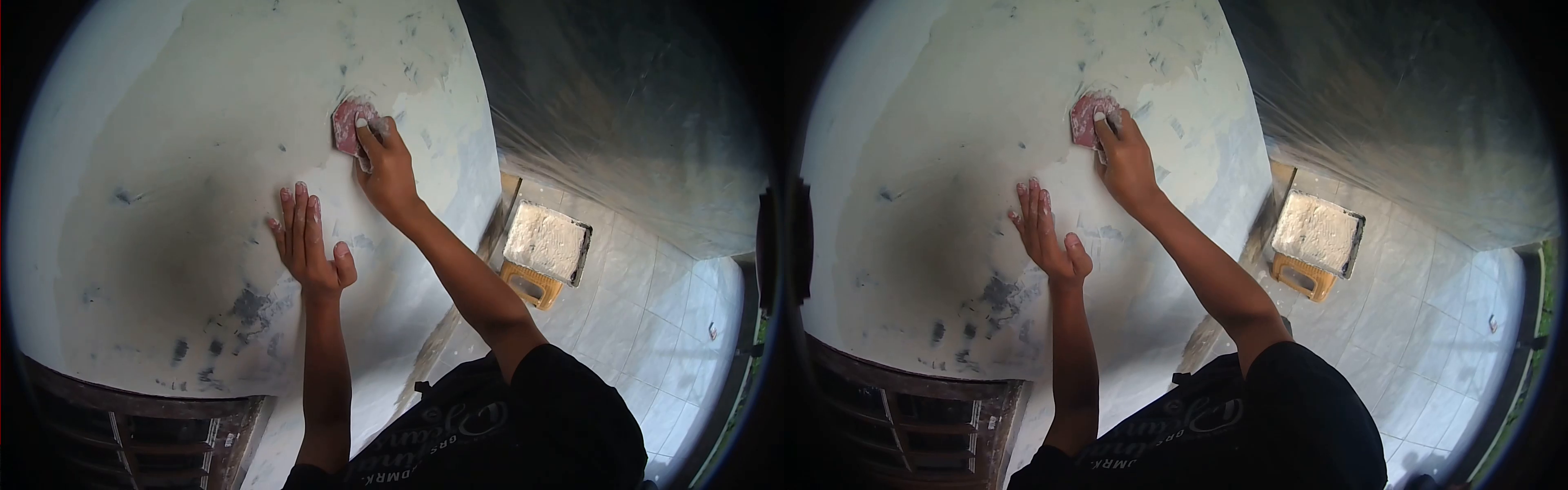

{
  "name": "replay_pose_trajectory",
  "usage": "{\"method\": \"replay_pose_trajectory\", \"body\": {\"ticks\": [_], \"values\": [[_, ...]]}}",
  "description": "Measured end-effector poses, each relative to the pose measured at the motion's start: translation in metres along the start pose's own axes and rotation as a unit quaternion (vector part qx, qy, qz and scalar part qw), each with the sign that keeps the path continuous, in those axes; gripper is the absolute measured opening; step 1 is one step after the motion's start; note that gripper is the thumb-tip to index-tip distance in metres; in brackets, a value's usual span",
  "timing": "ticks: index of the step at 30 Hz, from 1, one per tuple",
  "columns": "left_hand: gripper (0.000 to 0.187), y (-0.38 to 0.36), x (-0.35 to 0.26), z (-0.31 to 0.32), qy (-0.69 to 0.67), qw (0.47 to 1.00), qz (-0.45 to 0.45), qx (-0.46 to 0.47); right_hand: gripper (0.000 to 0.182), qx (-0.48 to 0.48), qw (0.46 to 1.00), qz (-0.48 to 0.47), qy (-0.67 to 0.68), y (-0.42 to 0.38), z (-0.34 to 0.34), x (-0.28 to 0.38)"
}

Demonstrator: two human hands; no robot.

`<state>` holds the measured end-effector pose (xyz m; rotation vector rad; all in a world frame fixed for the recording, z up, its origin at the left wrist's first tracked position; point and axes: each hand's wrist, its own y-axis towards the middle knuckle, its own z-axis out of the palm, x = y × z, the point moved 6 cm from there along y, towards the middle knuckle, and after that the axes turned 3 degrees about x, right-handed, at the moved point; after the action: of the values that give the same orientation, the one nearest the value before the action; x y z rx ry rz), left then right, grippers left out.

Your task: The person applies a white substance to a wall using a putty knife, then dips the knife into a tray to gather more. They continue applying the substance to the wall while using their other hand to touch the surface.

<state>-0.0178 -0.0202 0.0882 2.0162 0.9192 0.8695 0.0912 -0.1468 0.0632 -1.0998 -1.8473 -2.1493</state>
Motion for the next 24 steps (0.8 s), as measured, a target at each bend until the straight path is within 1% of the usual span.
{"method": "replay_pose_trajectory", "body": {"ticks": [1,2,3,4,5,7,8,10,12,13,14,16,18,19,20,21,23,24], "values": [[0.053,0.001,0.0,0.001,-0.008,1.0,0.003,0.002,0.049,-0.004,1.0,-0.022,0.011,-0.017,0.0,0.012],[0.053,0.001,0.001,0.002,-0.008,1.0,0.003,-0.001,0.05,0.037,0.999,0.002,0.028,-0.038,-0.001,0.022],[0.053,0.0,0.001,0.001,-0.012,1.0,0.004,-0.009,0.051,0.065,0.998,-0.002,0.022,-0.064,-0.003,0.03],[0.053,-0.001,0.002,0.0,-0.016,1.0,0.006,-0.016,0.056,0.122,0.991,0.016,0.054,-0.096,-0.001,0.027],[0.053,-0.003,0.003,0.002,-0.022,1.0,0.006,-0.017,0.058,0.123,0.989,0.02,0.078,-0.12,-0.007,0.027],[0.053,-0.001,0.003,0.0,-0.023,1.0,0.012,-0.016,0.059,0.107,0.99,0.043,0.085,-0.121,-0.022,0.023],[0.053,-0.001,0.001,0.0,-0.024,0.999,0.016,-0.02,0.06,0.092,0.99,0.061,0.09,-0.119,-0.028,0.02],[0.053,-0.001,0.001,0.0,-0.02,1.0,0.013,-0.017,0.059,0.032,0.996,0.056,0.057,-0.077,-0.039,0.016],[0.053,-0.001,0.002,0.0,-0.013,1.0,0.011,-0.014,0.051,-0.03,0.998,0.056,0.027,-0.038,-0.037,0.0],[0.053,-0.001,0.002,0.001,-0.016,1.0,0.01,-0.011,0.046,-0.04,0.997,0.07,0.004,-0.018,-0.036,-0.004],[0.054,-0.001,0.002,0.001,-0.02,1.0,0.009,-0.008,0.046,-0.053,0.997,0.062,0.001,-0.001,-0.033,-0.007],[0.054,-0.002,0.003,0.0,-0.019,1.0,0.006,-0.007,0.047,-0.022,0.999,0.031,-0.02,0.01,-0.017,-0.01],[0.054,-0.002,0.002,0.001,-0.021,1.0,0.002,-0.008,0.048,-0.001,1.0,0.0,-0.028,-0.014,0.004,0.009],[0.055,-0.003,0.002,0.0,-0.028,0.999,0.0,-0.019,0.05,0.015,1.0,-0.017,0.001,-0.032,0.004,0.022],[0.055,-0.003,0.003,-0.001,-0.035,0.999,-0.001,-0.031,0.053,0.058,0.998,-0.012,-0.008,-0.056,0.002,0.03],[0.055,-0.004,0.003,-0.001,-0.038,0.999,0.002,-0.037,0.054,0.081,0.996,-0.005,0.021,-0.081,0.0,0.036],[0.055,-0.003,0.003,-0.001,-0.033,0.999,0.003,-0.033,0.054,0.112,0.989,0.003,0.092,-0.128,-0.01,0.035],[0.055,-0.003,0.002,-0.001,-0.029,0.999,0.003,-0.029,0.054,0.113,0.989,0.007,0.092,-0.127,-0.017,0.033]]}}
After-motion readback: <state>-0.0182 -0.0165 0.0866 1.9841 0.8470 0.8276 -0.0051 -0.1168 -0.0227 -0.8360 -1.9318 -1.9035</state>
